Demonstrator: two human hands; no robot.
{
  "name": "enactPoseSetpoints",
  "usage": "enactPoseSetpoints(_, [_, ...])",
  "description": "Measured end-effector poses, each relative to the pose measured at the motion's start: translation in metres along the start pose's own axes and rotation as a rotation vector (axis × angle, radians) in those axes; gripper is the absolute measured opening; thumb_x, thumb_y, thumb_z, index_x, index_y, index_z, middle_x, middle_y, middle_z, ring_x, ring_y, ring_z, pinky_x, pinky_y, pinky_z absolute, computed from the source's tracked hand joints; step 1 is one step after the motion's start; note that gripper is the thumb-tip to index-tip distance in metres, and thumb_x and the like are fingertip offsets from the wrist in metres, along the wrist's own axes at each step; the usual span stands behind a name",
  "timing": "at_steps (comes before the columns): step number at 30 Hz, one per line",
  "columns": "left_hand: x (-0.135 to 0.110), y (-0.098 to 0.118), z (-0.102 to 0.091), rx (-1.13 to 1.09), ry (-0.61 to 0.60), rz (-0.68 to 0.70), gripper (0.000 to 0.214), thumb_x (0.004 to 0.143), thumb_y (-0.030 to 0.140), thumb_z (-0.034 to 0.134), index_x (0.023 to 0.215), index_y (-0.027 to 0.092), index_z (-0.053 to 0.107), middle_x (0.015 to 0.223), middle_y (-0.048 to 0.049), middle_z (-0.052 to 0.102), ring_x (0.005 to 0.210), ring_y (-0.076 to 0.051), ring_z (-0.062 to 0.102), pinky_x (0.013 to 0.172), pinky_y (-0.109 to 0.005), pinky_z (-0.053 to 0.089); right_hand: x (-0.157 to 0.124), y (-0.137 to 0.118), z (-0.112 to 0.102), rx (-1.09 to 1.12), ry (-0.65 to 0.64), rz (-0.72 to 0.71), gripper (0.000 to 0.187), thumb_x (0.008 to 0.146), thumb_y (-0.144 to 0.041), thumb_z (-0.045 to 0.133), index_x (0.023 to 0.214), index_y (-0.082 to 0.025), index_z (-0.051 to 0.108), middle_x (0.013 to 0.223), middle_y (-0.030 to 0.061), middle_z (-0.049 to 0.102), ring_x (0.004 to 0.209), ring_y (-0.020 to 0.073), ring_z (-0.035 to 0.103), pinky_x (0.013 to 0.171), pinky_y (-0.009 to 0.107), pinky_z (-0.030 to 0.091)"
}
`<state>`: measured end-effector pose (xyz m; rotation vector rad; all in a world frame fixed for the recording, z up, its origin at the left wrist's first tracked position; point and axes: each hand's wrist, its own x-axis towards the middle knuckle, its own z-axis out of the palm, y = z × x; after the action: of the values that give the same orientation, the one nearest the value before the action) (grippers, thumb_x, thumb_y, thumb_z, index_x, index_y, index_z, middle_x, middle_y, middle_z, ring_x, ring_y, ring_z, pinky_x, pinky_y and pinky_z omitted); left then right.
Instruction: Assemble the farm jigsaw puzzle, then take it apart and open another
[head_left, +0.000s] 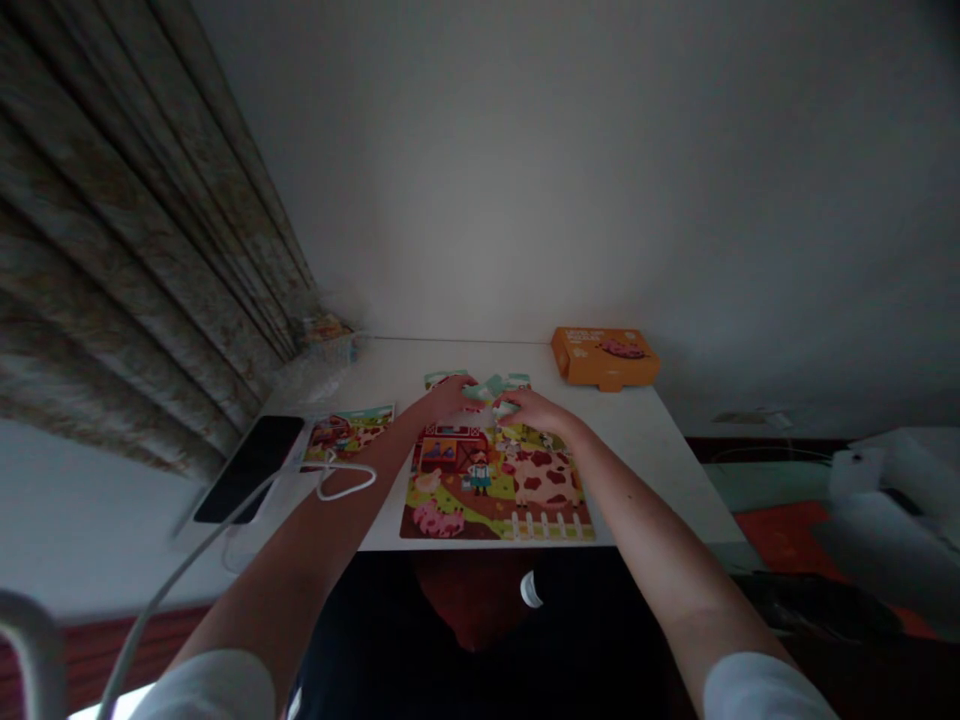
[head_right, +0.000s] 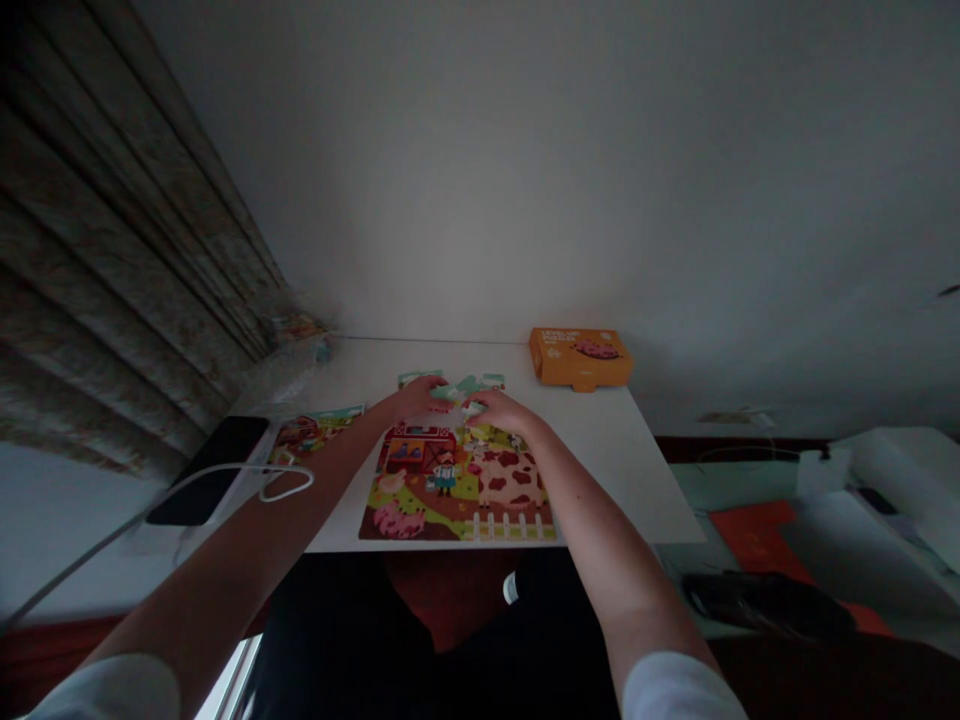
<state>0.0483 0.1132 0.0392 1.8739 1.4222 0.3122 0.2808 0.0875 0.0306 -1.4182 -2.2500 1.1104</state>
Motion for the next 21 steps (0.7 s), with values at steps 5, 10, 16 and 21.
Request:
enactPoseSetpoints(5, [0.016,0.002,-0.009,0.045,0.062,-0.043,0.041,0.083,0.03,0.076,0.122,0.018,0.067,0.107,-0.0064,0.077,0.095,-0.022,0.072,0.078,-0.027,0.053,0.011,-0.002,-0.011,0.129,0.161,0.024,0.036,0.077,-0.022,0.075,0.113,-0.018,0.075,0.112,0.0047,0.077,0.104,0.0225,0.071,0.095,0.033,0.052])
enactPoseSetpoints(10, [0.015,0.006,-0.011,0.237,0.276,-0.089,0.058,0.089,0.032,0.074,0.141,0.019,0.053,0.136,-0.0148,0.065,0.123,-0.028,0.062,0.098,-0.036,0.049,0.034,-0.012,-0.016,0.054,0.348,0.138,0.048,0.083,-0.023,0.073,0.129,-0.015,0.068,0.127,0.0115,0.073,0.113,0.0234,0.069,0.098,0.034,0.051])
enactPoseSetpoints(16, [-0.032,0.007,0.003,0.544,0.271,0.167,0.038,0.101,0.043,0.056,0.133,0.021,0.06,0.14,-0.0135,0.059,0.131,-0.03,0.054,0.109,-0.043,0.041,-0.003,-0.008,-0.016,-0.382,0.363,0.164,0.049,0.096,-0.039,0.067,0.14,-0.02,0.061,0.143,0.015,0.062,0.128,0.0273,0.06,0.106,0.038,0.046])
enactPoseSetpoints(21, [-0.08,0.007,0.032,0.655,0.194,0.173,0.048,0.099,0.058,0.052,0.128,0.021,0.063,0.134,-0.0167,0.061,0.125,-0.036,0.055,0.104,-0.048,0.042,-0.075,-0.002,0.015,-0.588,0.333,0.147,0.04,0.105,-0.047,0.05,0.128,-0.02,0.068,0.143,0.0145,0.062,0.129,0.0296,0.057,0.104,0.041,0.045])
